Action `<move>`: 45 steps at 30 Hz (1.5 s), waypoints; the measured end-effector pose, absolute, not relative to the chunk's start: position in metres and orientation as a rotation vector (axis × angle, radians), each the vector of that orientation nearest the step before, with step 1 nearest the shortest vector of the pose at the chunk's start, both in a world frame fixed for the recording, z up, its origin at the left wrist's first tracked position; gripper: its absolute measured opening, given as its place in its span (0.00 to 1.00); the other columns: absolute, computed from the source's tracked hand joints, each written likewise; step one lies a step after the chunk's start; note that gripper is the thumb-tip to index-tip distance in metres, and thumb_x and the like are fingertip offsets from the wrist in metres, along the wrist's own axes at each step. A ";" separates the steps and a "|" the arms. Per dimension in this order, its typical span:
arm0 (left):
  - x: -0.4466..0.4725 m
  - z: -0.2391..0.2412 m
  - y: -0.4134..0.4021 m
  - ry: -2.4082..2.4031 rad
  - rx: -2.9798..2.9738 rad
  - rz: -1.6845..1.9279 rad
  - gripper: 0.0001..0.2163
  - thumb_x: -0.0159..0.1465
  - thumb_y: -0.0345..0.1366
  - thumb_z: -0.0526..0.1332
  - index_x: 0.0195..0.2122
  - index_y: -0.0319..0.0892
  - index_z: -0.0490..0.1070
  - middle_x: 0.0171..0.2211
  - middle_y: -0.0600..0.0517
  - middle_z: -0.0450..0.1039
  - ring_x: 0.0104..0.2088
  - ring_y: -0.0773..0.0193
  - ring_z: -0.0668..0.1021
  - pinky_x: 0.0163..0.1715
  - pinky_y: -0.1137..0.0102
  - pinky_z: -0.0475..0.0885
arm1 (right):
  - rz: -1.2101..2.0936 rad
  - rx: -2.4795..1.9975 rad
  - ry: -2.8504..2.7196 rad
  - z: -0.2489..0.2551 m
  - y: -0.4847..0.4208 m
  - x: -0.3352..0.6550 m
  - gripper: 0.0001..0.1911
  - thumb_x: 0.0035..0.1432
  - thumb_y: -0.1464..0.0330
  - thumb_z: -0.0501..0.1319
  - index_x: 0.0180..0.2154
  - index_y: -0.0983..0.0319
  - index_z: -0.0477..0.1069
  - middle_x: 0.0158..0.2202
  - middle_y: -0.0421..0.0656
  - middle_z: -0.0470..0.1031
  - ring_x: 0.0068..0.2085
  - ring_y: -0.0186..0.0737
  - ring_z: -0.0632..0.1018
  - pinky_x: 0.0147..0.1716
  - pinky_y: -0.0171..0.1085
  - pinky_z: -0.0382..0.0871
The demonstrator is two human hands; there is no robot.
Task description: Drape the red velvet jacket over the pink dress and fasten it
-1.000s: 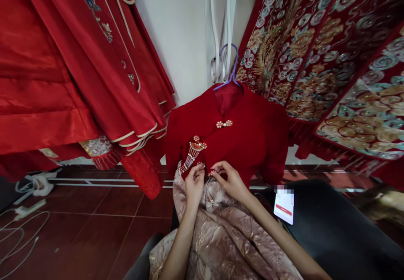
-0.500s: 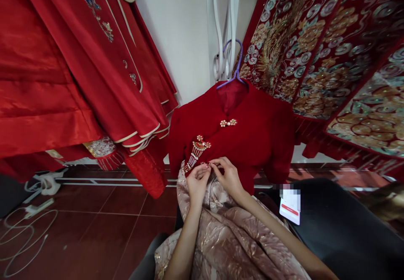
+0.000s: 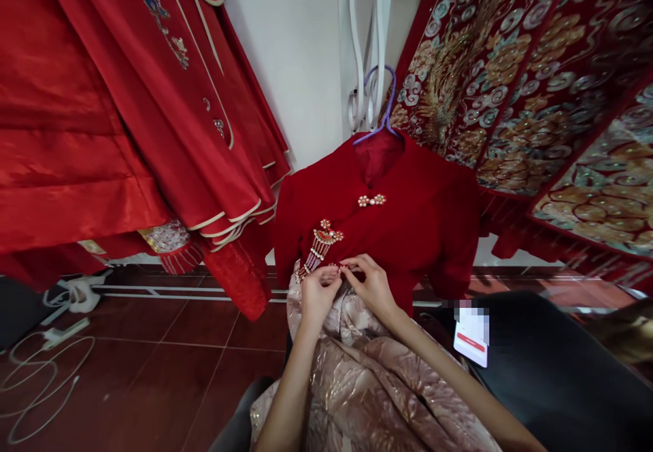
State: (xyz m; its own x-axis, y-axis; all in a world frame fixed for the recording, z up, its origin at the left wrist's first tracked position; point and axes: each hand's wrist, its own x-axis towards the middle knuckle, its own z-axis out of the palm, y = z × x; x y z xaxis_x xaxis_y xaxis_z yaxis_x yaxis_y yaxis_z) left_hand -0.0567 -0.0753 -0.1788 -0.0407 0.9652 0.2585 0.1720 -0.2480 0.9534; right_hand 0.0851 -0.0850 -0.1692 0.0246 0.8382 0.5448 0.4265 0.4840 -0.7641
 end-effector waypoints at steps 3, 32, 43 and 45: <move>-0.061 -0.174 -0.071 1.287 1.624 1.313 0.08 0.53 0.29 0.64 0.35 0.37 0.78 0.32 0.46 0.81 0.31 0.60 0.82 0.37 0.65 0.78 | 0.448 -1.111 -1.593 -0.169 -0.086 0.085 0.08 0.62 0.68 0.58 0.41 0.59 0.75 0.37 0.44 0.73 0.37 0.38 0.78 0.40 0.38 0.75; -0.073 -0.167 -0.077 1.227 1.858 1.367 0.08 0.63 0.37 0.61 0.39 0.44 0.78 0.40 0.48 0.79 0.41 0.61 0.80 0.45 0.64 0.74 | 0.769 -1.107 -1.481 -0.171 -0.115 0.096 0.16 0.61 0.65 0.58 0.50 0.59 0.70 0.50 0.48 0.74 0.52 0.42 0.76 0.45 0.41 0.78; -0.077 -0.162 -0.066 1.218 2.153 1.265 0.05 0.61 0.37 0.63 0.35 0.44 0.75 0.34 0.51 0.78 0.36 0.62 0.79 0.41 0.67 0.73 | 0.820 -1.071 -1.476 -0.172 -0.115 0.093 0.17 0.60 0.67 0.58 0.52 0.58 0.68 0.52 0.47 0.73 0.55 0.42 0.74 0.49 0.43 0.75; -0.077 -0.162 -0.066 1.214 2.157 1.287 0.05 0.61 0.38 0.63 0.34 0.44 0.75 0.34 0.51 0.78 0.36 0.63 0.79 0.41 0.68 0.72 | 0.815 -1.066 -1.476 -0.172 -0.114 0.094 0.17 0.60 0.67 0.58 0.52 0.59 0.68 0.52 0.47 0.73 0.55 0.42 0.74 0.50 0.43 0.75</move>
State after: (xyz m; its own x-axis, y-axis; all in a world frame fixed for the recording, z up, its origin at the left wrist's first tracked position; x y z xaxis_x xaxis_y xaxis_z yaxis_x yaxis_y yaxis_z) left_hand -0.0773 -0.0655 -0.1616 0.2202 0.8112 0.5418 0.4932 -0.5718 0.6557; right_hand 0.0939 -0.1145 -0.1722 -0.0081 0.9306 0.3660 0.1859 0.3610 -0.9138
